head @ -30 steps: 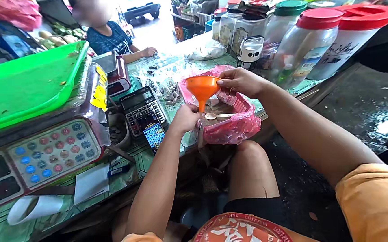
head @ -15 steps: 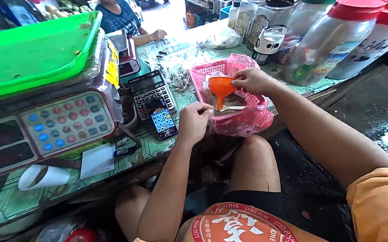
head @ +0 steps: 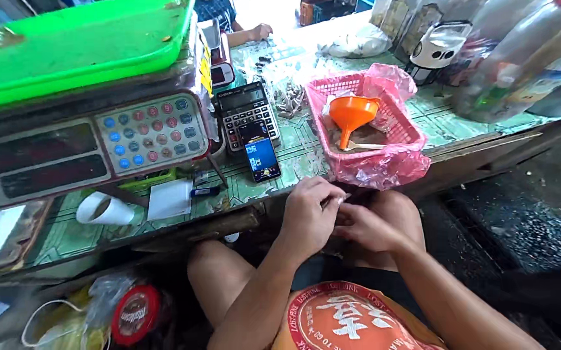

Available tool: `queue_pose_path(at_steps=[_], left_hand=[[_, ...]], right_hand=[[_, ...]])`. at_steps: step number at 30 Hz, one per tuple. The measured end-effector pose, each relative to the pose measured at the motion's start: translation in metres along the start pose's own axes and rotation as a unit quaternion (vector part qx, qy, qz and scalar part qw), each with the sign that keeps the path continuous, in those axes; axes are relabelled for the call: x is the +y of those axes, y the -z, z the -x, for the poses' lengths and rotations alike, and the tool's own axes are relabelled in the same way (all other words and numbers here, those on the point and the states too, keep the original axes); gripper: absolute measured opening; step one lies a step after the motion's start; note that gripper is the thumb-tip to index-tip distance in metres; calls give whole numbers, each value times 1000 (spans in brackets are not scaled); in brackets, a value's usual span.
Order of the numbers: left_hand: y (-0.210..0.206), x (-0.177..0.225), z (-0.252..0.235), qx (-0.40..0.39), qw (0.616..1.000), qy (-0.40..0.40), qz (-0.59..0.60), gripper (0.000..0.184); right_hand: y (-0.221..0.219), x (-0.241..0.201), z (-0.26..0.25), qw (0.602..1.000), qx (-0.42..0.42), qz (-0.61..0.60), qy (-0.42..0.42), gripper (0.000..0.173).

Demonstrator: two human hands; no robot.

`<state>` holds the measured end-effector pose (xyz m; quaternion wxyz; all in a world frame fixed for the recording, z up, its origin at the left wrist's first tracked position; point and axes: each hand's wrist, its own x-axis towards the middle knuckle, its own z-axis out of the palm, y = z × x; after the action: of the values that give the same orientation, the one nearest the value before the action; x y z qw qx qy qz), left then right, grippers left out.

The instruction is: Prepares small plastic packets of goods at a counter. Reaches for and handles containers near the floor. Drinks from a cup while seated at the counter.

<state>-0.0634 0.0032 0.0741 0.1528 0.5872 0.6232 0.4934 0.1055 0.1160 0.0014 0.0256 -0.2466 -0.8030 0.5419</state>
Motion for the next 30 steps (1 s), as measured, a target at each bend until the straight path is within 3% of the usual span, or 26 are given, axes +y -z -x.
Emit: queue_pose_path(at_steps=[4, 11, 19, 23, 30], left_hand=[[2, -8, 35, 28, 999, 4, 18, 9], [33, -12, 65, 119, 991, -4, 60, 6], [79, -7, 63, 139, 989, -33, 21, 6], [99, 2, 58, 154, 987, -24, 30, 7], [109, -17, 51, 16, 998, 50, -26, 6]], right_hand=[[-44, 27, -7, 974, -39, -221, -11, 8], [-61, 29, -19, 953, -74, -293, 4, 12], [-72, -3, -44, 990, -53, -117, 61, 23], [-68, -2, -54, 995, -50, -70, 41, 23], [-13, -32, -50, 996, 2, -4, 90, 25]])
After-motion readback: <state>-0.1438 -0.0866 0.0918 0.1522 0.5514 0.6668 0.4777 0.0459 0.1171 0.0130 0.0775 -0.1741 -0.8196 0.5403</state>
